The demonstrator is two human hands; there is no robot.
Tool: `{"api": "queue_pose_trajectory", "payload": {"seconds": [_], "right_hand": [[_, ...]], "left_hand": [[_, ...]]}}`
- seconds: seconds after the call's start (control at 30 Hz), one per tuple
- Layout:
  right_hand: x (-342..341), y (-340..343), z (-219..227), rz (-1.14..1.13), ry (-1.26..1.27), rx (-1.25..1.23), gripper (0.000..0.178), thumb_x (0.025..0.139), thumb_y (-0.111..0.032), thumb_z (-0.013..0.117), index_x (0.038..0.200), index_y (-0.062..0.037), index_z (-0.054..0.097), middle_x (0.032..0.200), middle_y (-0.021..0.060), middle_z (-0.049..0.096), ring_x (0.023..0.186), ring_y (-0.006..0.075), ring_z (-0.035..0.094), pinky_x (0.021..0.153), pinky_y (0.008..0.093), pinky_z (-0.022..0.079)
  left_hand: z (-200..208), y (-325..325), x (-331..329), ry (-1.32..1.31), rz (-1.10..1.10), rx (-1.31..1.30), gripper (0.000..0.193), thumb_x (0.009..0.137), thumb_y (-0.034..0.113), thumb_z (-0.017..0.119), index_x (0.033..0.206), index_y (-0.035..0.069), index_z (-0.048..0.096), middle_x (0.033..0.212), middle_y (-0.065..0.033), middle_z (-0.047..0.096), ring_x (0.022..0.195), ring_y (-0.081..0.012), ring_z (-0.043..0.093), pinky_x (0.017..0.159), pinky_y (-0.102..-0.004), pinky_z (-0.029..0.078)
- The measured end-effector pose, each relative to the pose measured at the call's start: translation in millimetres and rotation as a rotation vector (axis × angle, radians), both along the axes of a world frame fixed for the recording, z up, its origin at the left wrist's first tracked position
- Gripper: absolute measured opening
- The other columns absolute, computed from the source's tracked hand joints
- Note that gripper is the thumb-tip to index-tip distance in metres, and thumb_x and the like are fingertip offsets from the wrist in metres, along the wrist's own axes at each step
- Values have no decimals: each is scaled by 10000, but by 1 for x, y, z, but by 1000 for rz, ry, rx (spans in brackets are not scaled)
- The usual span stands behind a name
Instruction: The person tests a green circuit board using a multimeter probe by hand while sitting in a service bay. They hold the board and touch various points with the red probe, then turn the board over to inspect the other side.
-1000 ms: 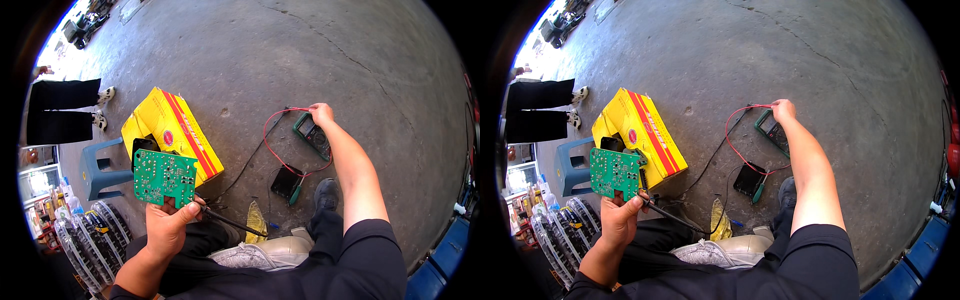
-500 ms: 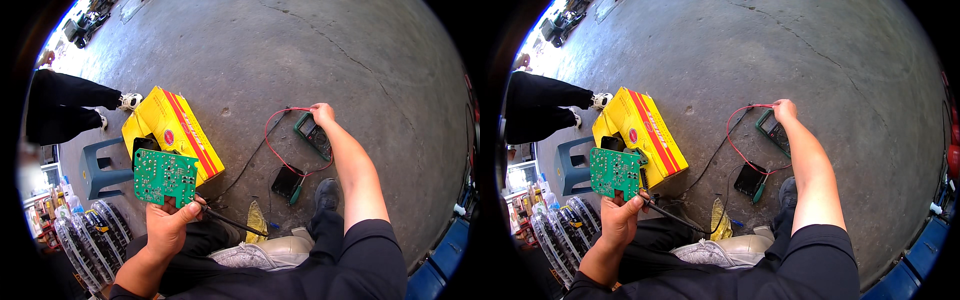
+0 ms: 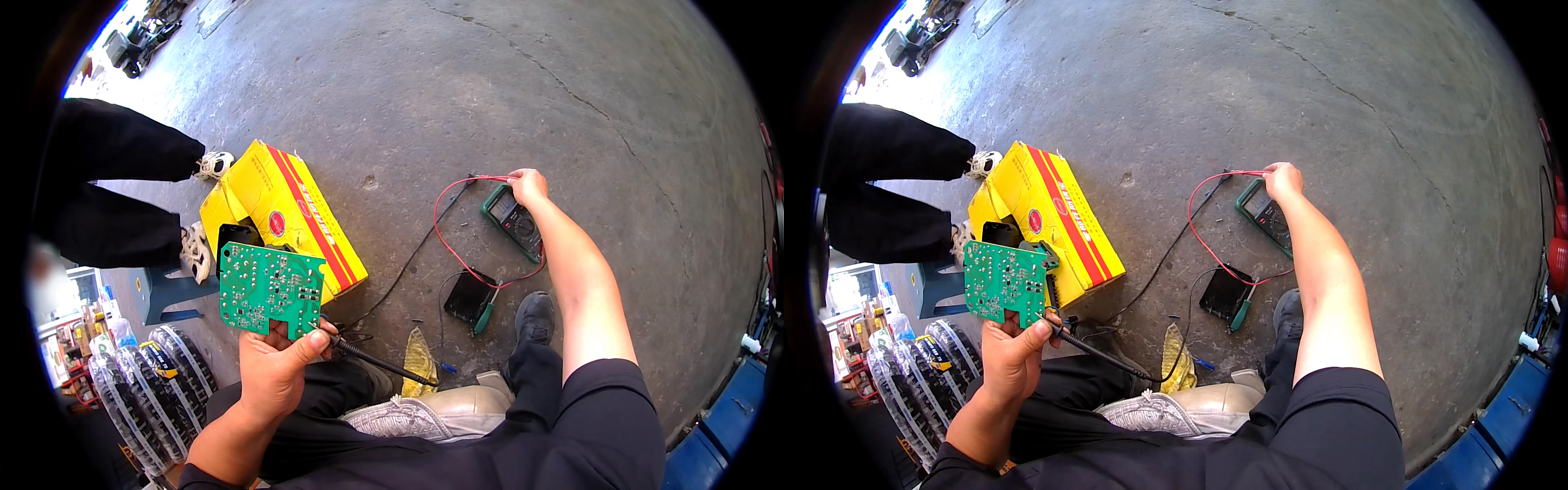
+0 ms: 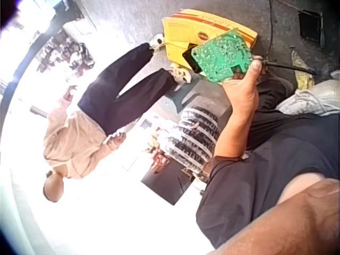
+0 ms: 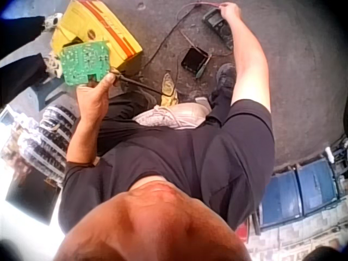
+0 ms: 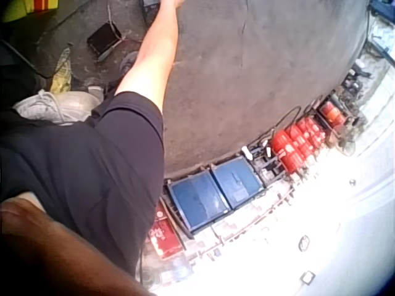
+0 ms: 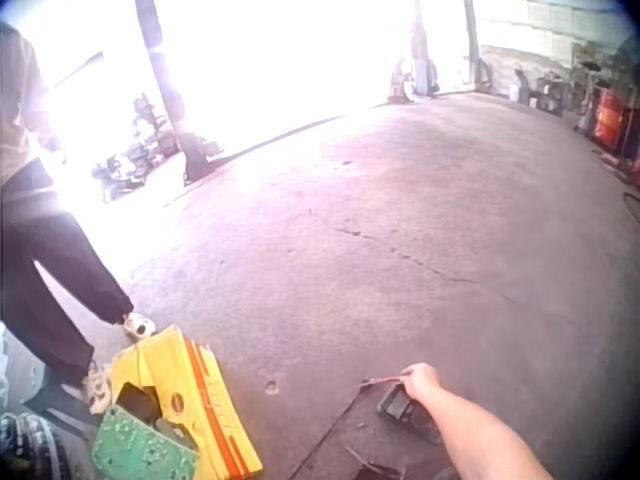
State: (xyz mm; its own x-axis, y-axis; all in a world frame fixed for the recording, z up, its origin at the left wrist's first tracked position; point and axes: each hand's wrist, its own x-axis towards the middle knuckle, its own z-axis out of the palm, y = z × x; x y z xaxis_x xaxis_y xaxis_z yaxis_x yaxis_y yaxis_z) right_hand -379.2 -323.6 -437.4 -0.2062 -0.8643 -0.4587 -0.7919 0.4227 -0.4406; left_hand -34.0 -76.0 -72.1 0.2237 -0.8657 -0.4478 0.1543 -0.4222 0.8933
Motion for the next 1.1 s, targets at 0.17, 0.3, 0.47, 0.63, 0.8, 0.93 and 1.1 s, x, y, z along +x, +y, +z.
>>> {"api": "queue_pose_trajectory", "payload": {"seconds": [0.17,0.3,0.47,0.63,0.8,0.93,1.1], "right_hand": [[-1,0,-2,-11,-45,-24,217,890,-260,711,1068,-153,775,1060,109,748,1023,266,700,907,367,527],[-3,-8,-1,-22,-164,-122,242,915,-292,694,1041,-101,771,994,110,757,930,224,707,851,350,529],[-18,-29,21,-60,-356,-241,463,998,-442,582,894,-22,746,844,87,741,794,169,671,761,330,518],[-26,-26,98,-74,-821,-359,611,1016,-564,480,821,-15,668,636,21,588,581,109,561,566,282,469],[-5,25,245,300,-721,-62,669,1035,-580,404,835,-12,695,608,19,583,572,100,547,578,288,489],[44,100,353,733,-709,283,579,1020,-523,489,1016,2,735,992,109,734,932,155,647,849,331,514],[119,212,427,778,-713,305,398,1012,-330,593,1233,0,635,1032,112,727,995,156,649,868,322,511]], "left_hand": [[0,0,1,11,15,4,340,834,-8,752,1139,-9,601,925,-124,700,749,-171,663,657,-302,557],[1,1,1,5,14,15,341,833,-7,754,1139,-9,602,929,-123,701,758,-172,667,663,-303,560],[6,0,4,42,-4,32,335,830,-8,759,1132,-3,616,945,-120,706,779,-169,676,686,-296,565],[13,5,2,54,-8,45,335,835,-20,750,1144,-2,624,993,-98,705,850,-168,688,731,-292,566],[23,10,5,103,-52,-11,345,843,-40,722,1166,3,608,1018,-101,695,878,-178,678,734,-313,559],[31,15,8,177,-37,-158,318,844,-11,748,1135,9,621,988,-79,690,872,-161,668,730,-298,559],[33,23,15,-20,-140,-142,261,831,137,800,1008,-7,673,924,-40,691,784,-111,646,684,-271,524]]}}
